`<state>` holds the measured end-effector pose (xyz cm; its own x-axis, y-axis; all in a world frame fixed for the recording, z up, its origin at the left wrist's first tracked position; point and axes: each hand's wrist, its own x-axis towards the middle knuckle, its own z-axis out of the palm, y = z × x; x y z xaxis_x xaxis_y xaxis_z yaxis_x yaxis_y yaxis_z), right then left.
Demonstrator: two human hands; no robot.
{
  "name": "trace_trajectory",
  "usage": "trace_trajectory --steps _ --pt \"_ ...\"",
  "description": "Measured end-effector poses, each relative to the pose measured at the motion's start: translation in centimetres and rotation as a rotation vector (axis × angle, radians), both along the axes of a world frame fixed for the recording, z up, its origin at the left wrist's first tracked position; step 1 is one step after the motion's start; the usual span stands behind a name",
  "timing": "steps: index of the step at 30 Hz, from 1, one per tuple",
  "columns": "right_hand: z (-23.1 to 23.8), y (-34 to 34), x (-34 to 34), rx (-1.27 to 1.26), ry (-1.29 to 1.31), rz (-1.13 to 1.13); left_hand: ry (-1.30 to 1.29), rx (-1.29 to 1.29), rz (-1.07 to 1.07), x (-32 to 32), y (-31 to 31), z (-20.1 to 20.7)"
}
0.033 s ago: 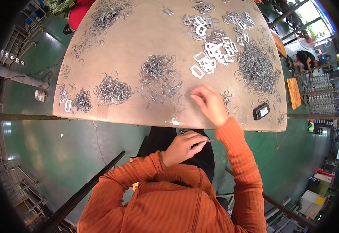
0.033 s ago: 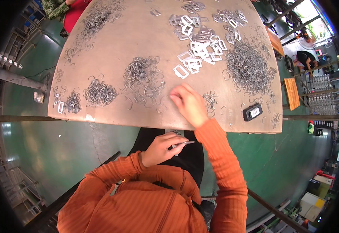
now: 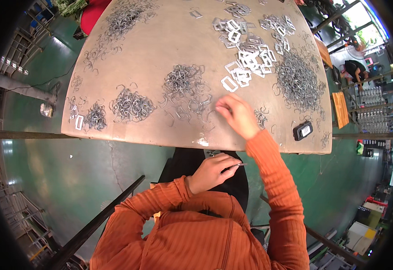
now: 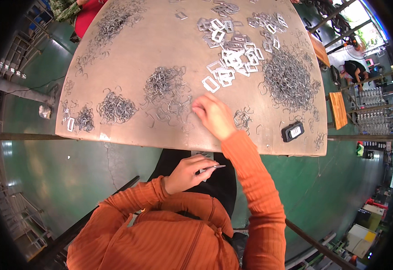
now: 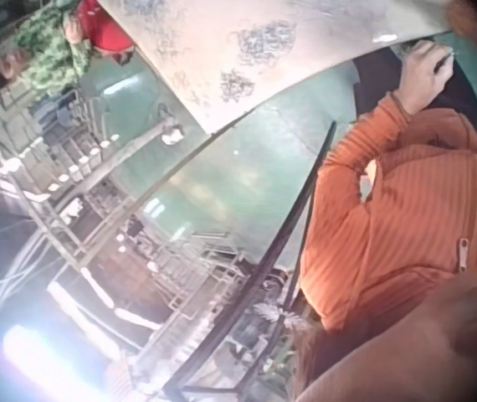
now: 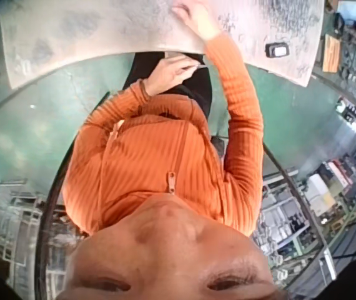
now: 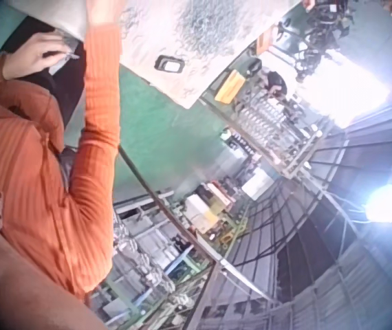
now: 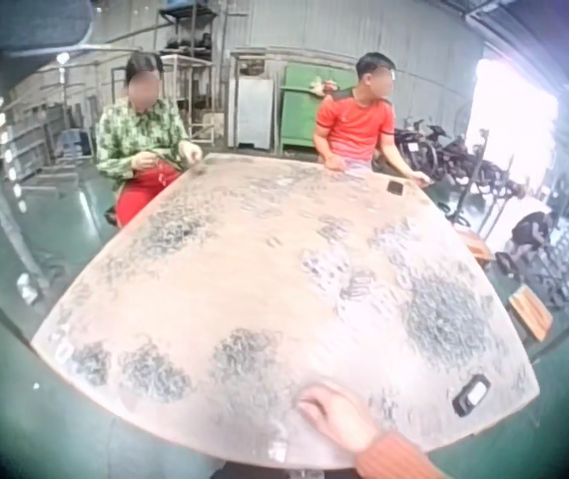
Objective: The person strings small metal components onto a wire by picking them up from a table, sliding them onto the wire, and then hanging the finished string onto a rack.
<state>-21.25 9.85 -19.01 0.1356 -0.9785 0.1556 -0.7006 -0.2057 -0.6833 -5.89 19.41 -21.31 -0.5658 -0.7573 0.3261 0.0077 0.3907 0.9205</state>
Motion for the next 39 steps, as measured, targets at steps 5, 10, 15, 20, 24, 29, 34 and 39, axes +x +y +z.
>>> trace_trajectory --steps 5,10,15,20,24,29,34,39 --pt "-2.2 -4.8 1.6 0.098 0.220 0.122 -0.005 0.006 0.000 0.2 -0.1 -0.2" --pt "-0.1 -6.4 0.8 0.272 0.476 0.169 -0.014 0.041 -0.012 1.2 -0.2 -0.8" --pt "-0.4 -7.1 5.0 0.176 0.214 0.080 0.020 0.015 -0.001 1.0 0.0 -1.1" --pt "-1.2 -8.6 5.6 0.150 0.312 -0.074 0.003 -0.006 0.002 1.0 -0.2 -0.9" --pt "-0.2 -9.0 3.2 0.277 0.344 -0.044 0.018 -0.003 0.007 0.9 -0.1 -1.0" --pt "-1.4 -7.7 4.4 0.237 0.282 -0.048 0.034 -0.023 0.009 0.9 0.3 -1.0" --pt "-1.6 -7.3 5.4 0.088 0.207 0.009 0.029 -0.036 -0.001 0.9 0.6 -0.9" --pt "-0.6 -7.2 7.2 0.236 0.364 0.087 0.025 -0.043 0.005 0.9 1.2 -0.9"
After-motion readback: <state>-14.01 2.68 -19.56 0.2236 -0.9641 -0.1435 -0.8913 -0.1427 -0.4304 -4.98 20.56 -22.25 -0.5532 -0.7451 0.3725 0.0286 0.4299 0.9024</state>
